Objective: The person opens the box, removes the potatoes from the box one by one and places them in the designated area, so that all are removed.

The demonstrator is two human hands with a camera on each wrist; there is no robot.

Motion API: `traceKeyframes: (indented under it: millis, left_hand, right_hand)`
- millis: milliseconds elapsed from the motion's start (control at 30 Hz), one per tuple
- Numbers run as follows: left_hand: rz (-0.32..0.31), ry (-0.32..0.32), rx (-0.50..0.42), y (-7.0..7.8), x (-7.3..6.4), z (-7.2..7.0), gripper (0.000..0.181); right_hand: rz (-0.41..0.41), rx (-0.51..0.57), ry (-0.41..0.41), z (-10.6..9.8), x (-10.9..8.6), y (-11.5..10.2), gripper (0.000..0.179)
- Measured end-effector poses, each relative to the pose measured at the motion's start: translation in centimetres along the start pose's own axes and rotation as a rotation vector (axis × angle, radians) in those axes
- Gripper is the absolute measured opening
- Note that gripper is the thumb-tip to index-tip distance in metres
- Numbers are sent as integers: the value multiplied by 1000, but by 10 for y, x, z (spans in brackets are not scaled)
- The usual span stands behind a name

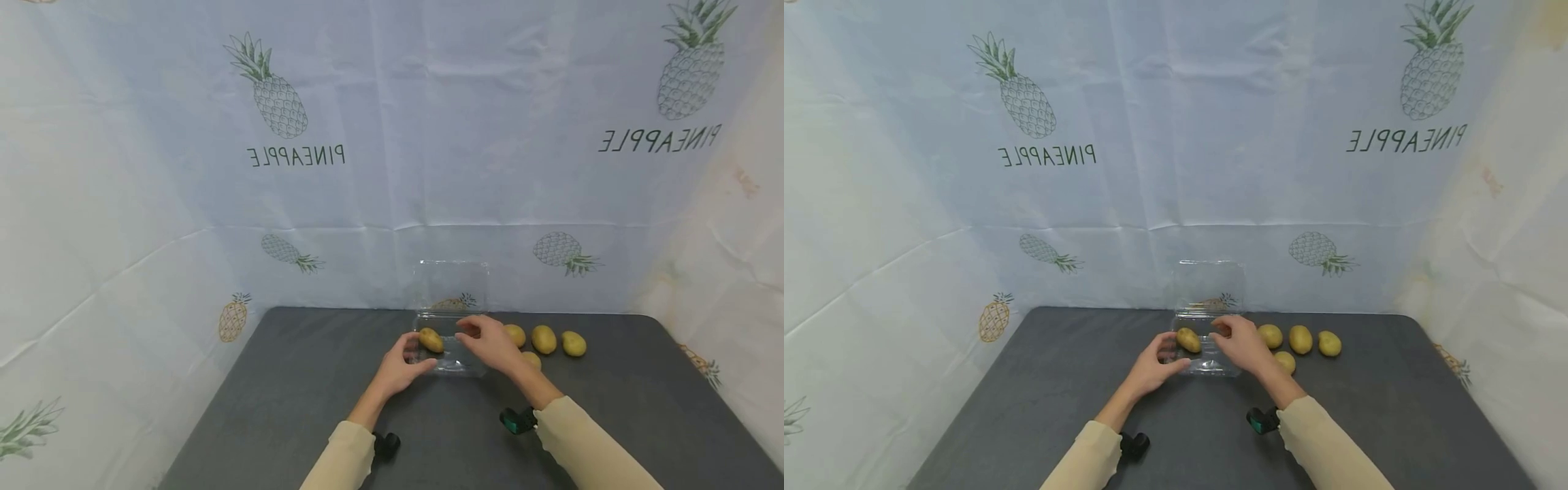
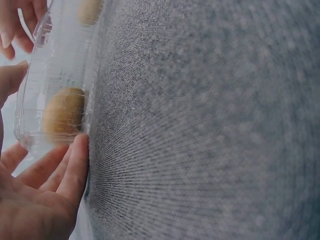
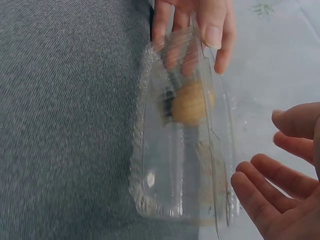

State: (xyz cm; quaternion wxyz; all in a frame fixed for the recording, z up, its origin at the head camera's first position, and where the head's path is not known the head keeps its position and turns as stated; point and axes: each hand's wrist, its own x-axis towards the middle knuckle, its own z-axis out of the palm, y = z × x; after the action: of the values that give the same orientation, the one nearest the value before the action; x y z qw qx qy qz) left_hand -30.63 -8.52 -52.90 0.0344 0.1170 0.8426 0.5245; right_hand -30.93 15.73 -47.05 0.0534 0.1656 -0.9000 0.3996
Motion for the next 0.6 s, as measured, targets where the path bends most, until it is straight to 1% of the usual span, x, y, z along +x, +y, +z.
traceKeyframes:
  millis: [167, 467, 600]
  left_hand:
    - [3, -1, -4, 2, 0, 0, 70]
    - [2, -7, -18, 0, 2, -1, 67]
    - [5, -13, -14, -1, 2, -1, 68]
  right_hand:
    - [8, 18, -19, 7, 7, 0, 31]
    - [16, 41, -35, 20, 18, 0, 34]
    - [37, 49, -39, 27, 23, 2, 34]
